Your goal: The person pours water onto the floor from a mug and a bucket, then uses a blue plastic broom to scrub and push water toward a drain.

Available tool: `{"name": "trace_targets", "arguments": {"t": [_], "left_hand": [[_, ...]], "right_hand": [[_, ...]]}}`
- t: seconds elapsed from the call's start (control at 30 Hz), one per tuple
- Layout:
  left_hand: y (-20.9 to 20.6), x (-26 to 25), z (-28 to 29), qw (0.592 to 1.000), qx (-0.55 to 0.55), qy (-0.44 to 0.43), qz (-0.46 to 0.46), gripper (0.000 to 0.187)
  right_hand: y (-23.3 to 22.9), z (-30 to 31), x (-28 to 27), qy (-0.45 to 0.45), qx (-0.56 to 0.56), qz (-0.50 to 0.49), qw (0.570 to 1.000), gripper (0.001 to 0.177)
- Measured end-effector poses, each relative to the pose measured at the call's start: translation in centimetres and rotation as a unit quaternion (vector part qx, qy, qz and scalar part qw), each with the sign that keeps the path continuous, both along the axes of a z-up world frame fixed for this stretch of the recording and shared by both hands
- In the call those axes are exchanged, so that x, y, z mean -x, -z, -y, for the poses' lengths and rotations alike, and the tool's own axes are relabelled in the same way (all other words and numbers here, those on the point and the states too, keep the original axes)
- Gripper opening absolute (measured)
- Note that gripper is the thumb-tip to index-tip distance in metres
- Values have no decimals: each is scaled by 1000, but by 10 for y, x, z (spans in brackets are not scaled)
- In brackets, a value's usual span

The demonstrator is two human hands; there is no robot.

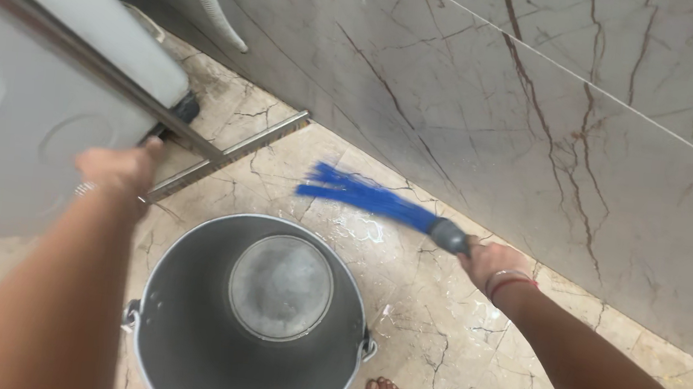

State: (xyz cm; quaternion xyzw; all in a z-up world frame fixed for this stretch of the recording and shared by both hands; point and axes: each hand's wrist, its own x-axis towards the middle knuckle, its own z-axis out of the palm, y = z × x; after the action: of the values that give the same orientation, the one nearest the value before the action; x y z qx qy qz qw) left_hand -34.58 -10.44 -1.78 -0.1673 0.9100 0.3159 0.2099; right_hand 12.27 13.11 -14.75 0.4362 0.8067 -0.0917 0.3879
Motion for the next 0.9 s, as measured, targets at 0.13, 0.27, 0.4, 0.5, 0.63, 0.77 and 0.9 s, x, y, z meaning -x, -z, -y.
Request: {"name": "trace_targets", "arguments": {"t": [0.13, 0.27, 0.4, 0.5, 0.63, 0.77, 0.9], "left_hand": [[-16, -45, 31, 999, 14, 25, -26, 101], [-30, -80, 65, 996, 68, 54, -5, 106], [-27, -91, 108, 980, 137, 144, 20, 83], [-16, -106, 140, 982, 55, 183, -4, 80], [-56, -131, 186, 983, -162, 63, 59, 83], [-133, -114, 240, 965, -216, 3, 146, 73], [-209, -82, 292, 964, -246, -29, 94, 70]], "right_hand": [[3, 38, -40, 97, -41, -60, 993, 54], [12, 44, -87, -76, 30, 48, 996, 53], [20, 42, -122, 175, -23, -20, 984, 56], [-30, 53, -118, 494, 165, -142, 842, 53], [-140, 63, -56, 576, 289, -243, 725, 49], [-252, 110, 29, 651, 433, -287, 554, 48], [-346, 218, 104, 627, 466, -313, 540, 51]]}}
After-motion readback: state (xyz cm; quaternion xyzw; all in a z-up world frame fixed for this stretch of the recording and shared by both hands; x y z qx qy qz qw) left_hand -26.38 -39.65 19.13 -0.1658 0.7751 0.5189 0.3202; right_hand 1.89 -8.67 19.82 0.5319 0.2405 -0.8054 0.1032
